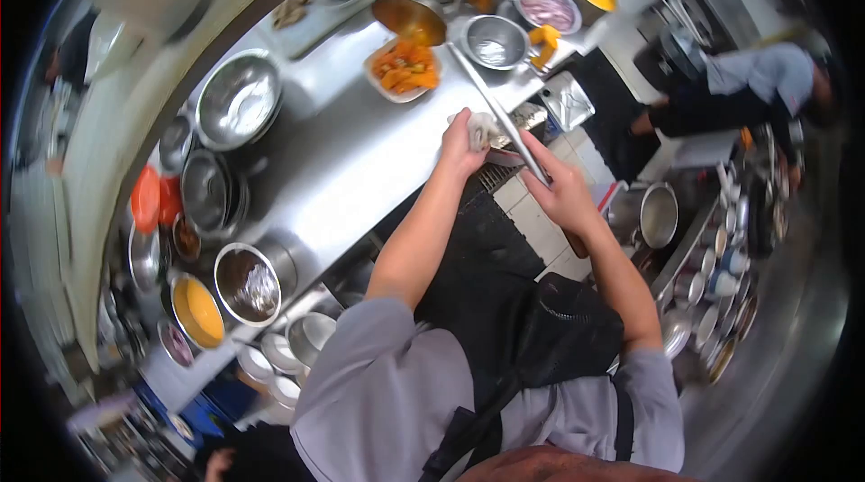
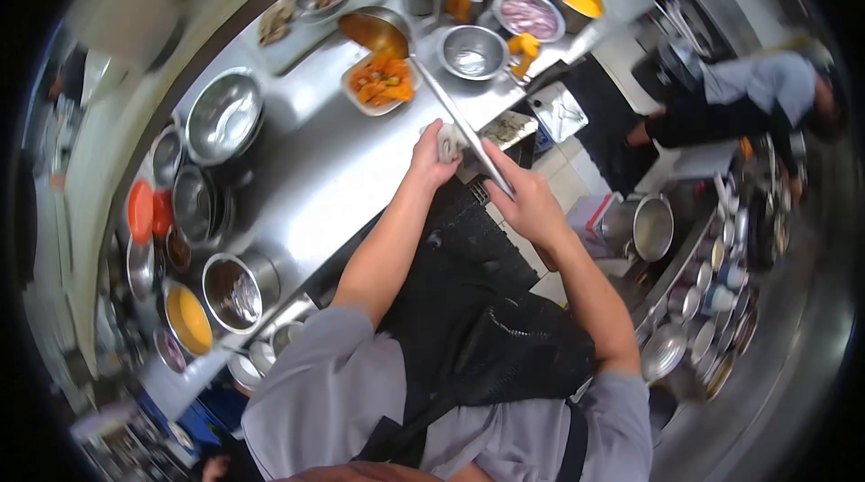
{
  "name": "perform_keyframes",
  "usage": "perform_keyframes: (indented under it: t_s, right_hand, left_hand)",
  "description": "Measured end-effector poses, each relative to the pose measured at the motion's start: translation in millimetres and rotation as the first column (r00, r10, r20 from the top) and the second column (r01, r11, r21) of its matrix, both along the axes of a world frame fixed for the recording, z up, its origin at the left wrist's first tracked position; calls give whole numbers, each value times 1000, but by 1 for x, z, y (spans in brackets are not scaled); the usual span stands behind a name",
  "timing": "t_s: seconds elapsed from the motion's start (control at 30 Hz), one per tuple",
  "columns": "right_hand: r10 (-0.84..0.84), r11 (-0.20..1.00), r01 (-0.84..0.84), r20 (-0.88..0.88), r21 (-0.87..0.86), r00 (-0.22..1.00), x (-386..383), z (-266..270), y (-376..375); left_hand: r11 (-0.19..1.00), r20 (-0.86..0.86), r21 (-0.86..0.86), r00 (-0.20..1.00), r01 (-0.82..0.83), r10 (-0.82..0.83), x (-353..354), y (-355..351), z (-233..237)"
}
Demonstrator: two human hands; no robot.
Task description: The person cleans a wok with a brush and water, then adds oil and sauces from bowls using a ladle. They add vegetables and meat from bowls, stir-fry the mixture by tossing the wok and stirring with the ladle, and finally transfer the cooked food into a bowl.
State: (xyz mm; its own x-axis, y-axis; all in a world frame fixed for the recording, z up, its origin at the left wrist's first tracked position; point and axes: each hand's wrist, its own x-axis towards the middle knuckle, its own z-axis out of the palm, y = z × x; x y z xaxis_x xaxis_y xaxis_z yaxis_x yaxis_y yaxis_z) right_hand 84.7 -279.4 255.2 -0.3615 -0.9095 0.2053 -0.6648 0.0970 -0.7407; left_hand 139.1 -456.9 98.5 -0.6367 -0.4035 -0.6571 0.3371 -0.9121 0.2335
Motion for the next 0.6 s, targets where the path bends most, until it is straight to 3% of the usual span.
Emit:
perform_keyframes:
  t_s: [0.03,0.07,0.1,0.13,0.17,0.2,0.23,0.27,0.33,0.43,0.5,0.6]
  right_hand:
    - [-48,989,-14,409,148,911,1,12,1]
    - [-224,955,8,701,297,677,0,23,2]
    - [-196,974,-12,871,225,451,2,25,4]
    - [-119,988,-71,973,136,199,-3,27,18]
    - [-80,996,-30,996,81,32,-5,21,31]
    - [-65,997,31,992,69,-106,-7,19,50]
    - [-11,997,71,986,23,-168,-10,13,73]
    - [39,987,161,985,-11,-170,-5,17,105]
    - [105,952,299,985,-60,-134,8,30,156]
    - [-21,826,563,1000,16,3,63,54,271]
    - [-113,619,783,993,62,11,111,68,337]
    - [-414,227,972,909,52,48,185,74,417]
  left_hand:
    - [998,-65,-8,996,64,-64,7,14,-6]
    - [984,-117,-60,977,170,-176,14,22,-19]
    - [947,-178,-110,931,303,-319,17,29,-28]
    - [888,-200,-231,874,397,-443,21,43,-16]
    - [811,-150,-270,809,519,-568,22,55,-12]
    - [739,-154,-250,728,626,-668,18,67,-13]
    - [713,-168,-246,695,657,-699,17,82,-19]
    - [651,-180,-236,626,721,-759,12,98,-13]
    - [516,-47,-303,528,801,-848,14,125,-19]
    - [290,34,-315,316,904,-948,13,171,-22]
    - [138,100,-337,181,932,-978,8,202,-27]
    - [-115,208,-394,-33,912,-978,-1,250,-18]
